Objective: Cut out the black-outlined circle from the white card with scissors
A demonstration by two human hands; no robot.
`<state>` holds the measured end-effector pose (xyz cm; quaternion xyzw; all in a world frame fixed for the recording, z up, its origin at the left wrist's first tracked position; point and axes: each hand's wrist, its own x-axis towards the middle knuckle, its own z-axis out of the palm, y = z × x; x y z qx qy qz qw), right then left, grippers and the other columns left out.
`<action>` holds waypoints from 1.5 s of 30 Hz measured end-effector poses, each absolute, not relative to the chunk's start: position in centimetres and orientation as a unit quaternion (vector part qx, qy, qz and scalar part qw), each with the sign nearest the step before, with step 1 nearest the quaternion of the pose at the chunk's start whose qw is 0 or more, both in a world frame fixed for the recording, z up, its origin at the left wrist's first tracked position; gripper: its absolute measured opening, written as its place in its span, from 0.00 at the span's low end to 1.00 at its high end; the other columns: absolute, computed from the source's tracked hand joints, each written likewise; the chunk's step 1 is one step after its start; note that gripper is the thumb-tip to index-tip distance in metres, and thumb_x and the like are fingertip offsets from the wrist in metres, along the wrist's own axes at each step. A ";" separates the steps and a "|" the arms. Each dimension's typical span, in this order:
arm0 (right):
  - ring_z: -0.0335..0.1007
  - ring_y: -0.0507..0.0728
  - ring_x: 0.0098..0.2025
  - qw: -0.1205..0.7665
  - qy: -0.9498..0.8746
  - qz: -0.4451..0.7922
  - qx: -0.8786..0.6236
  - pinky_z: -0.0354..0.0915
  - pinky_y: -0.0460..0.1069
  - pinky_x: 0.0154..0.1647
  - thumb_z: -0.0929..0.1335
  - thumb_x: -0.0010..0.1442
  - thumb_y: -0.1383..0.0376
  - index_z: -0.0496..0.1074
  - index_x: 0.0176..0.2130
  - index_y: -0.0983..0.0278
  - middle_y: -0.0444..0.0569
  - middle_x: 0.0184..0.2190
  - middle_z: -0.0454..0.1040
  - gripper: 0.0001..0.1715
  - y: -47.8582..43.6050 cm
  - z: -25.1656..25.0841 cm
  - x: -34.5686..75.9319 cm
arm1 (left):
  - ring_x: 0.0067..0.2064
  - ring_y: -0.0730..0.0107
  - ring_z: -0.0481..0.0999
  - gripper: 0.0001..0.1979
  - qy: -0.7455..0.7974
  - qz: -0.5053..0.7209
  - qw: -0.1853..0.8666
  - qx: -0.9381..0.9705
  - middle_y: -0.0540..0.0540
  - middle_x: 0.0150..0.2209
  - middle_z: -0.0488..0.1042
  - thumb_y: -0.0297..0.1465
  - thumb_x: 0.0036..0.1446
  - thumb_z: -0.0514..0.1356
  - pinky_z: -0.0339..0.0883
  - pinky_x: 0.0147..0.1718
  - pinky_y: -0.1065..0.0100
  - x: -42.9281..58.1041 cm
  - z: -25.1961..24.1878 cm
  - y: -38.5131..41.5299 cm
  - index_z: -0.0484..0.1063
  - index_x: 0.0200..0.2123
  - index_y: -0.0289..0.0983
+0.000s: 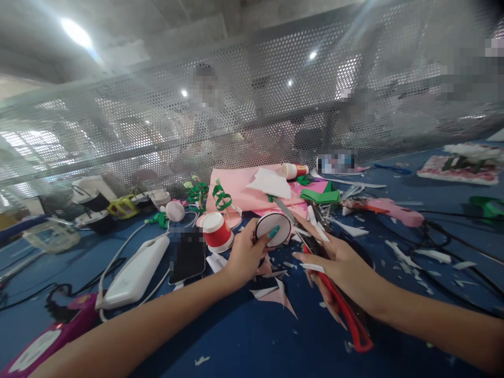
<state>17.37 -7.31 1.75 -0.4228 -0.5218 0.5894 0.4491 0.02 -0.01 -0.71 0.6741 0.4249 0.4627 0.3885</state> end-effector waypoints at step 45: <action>0.58 0.48 0.08 0.428 -0.519 0.631 -0.386 0.59 0.41 0.08 0.64 0.54 0.71 0.34 0.65 0.59 0.36 0.10 0.65 0.49 -7.8 3.1 17.6 | 0.18 0.80 0.59 0.08 0.376 0.507 0.371 0.681 0.54 0.19 0.67 0.25 0.48 0.57 0.57 0.18 0.74 0.3 0.3 -0.5 0.75 0.31 0.36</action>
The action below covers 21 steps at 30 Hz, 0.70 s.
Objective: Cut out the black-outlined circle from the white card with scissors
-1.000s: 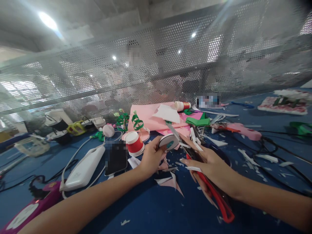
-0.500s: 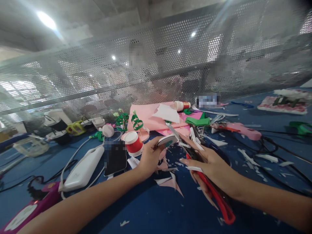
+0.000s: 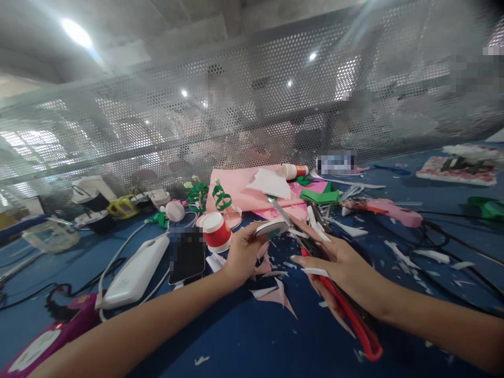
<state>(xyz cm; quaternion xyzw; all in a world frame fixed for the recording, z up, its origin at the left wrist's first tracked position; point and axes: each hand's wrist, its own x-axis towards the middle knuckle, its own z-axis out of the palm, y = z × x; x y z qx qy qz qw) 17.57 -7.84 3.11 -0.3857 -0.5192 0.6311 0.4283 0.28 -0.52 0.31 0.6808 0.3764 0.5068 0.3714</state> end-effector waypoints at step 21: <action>0.59 0.48 0.08 0.429 -0.546 0.608 -0.384 0.59 0.40 0.07 0.64 0.56 0.67 0.26 0.65 0.59 0.35 0.10 0.65 0.51 -7.5 1.9 17.7 | 0.32 0.72 0.72 0.10 0.380 0.511 0.352 0.686 0.50 0.28 0.76 0.22 0.46 0.56 0.66 0.34 0.71 0.0 0.3 -0.3 0.76 0.31 0.35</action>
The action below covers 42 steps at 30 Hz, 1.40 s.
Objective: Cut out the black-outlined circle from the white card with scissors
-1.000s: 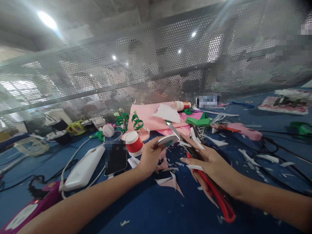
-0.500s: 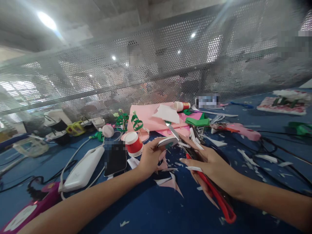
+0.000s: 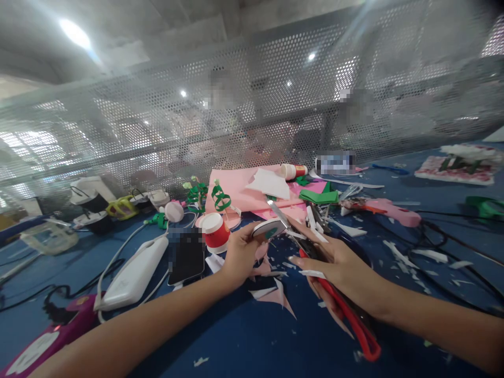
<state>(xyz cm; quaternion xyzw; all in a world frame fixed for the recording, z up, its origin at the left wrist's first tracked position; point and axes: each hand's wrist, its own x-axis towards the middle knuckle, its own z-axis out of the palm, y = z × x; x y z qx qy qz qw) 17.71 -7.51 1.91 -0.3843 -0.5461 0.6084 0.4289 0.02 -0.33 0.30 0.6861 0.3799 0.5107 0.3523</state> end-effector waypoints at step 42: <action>0.62 0.49 0.09 0.412 -0.580 0.579 -0.399 0.62 0.42 0.08 0.65 0.55 0.64 0.33 0.65 0.60 0.36 0.14 0.65 0.50 -7.4 1.8 17.6 | 0.39 0.67 0.73 0.11 0.382 0.446 0.384 0.713 0.46 0.37 0.76 0.27 0.50 0.57 0.68 0.34 0.71 0.1 -0.3 -0.7 0.76 0.37 0.38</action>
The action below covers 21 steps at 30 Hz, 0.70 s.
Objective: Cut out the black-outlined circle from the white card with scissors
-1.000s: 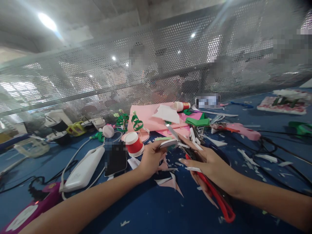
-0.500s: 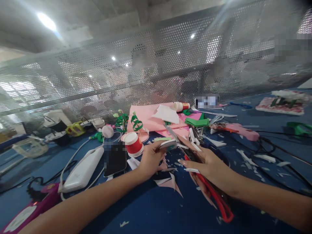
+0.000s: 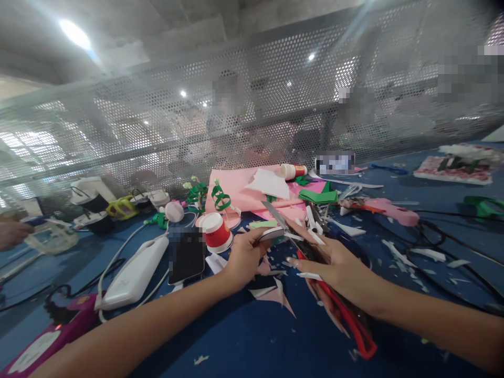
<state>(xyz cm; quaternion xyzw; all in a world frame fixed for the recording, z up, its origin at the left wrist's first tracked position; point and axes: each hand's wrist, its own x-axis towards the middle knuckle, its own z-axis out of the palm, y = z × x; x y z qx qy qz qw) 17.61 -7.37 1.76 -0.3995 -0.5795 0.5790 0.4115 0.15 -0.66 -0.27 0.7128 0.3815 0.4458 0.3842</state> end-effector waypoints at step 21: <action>0.60 0.48 0.09 0.433 -0.521 0.611 -0.410 0.59 0.40 0.08 0.65 0.55 0.67 0.31 0.65 0.57 0.36 0.12 0.66 0.49 -7.3 1.8 17.6 | 0.31 0.71 0.75 0.10 0.404 0.492 0.479 0.605 0.50 0.32 0.75 0.29 0.47 0.60 0.71 0.28 0.73 0.3 -0.1 -0.1 0.69 0.37 0.37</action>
